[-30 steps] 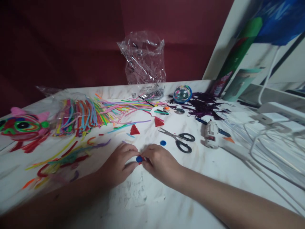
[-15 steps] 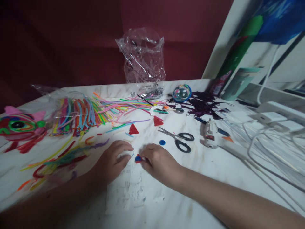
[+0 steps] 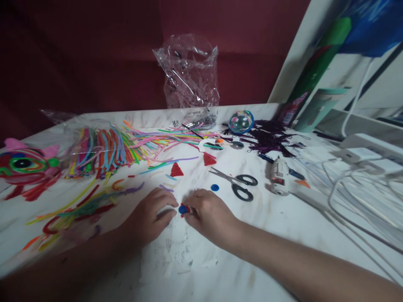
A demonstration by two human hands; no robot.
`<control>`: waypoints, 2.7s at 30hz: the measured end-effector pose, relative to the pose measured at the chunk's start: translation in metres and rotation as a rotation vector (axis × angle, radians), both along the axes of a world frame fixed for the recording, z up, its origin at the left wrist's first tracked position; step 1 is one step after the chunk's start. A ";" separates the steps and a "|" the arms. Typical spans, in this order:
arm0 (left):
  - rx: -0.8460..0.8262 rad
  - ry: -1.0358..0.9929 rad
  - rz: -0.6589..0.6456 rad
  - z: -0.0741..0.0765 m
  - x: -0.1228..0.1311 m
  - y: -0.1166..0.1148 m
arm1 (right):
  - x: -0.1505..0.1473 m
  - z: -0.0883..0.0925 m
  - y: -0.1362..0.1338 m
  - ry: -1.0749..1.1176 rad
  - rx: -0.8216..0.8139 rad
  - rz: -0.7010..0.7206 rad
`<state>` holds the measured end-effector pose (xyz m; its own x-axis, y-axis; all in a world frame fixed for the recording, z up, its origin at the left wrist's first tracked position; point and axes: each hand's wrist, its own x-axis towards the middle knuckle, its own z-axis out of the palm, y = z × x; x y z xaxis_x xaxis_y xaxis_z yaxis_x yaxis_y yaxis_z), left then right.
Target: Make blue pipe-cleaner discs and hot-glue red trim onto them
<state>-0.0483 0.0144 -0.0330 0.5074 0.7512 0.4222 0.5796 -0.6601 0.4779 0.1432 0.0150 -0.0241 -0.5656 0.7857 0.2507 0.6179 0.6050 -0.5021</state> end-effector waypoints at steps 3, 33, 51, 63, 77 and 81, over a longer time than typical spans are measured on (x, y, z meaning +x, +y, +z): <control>0.018 0.010 0.009 0.001 0.000 -0.001 | -0.002 0.000 0.000 -0.011 -0.008 -0.029; 0.016 0.078 -0.012 -0.006 -0.002 -0.001 | -0.002 -0.003 0.000 0.062 0.038 -0.004; 0.005 0.073 -0.013 -0.004 -0.003 0.001 | -0.005 -0.006 -0.003 0.065 -0.042 -0.123; -0.001 0.106 -0.019 -0.003 -0.004 0.000 | -0.002 0.001 -0.007 -0.107 0.055 -0.051; 0.006 0.097 -0.021 -0.002 -0.004 0.000 | -0.001 -0.002 -0.002 0.022 0.045 -0.039; 0.003 0.116 -0.020 -0.002 -0.005 0.000 | -0.001 -0.001 -0.001 -0.072 0.145 0.067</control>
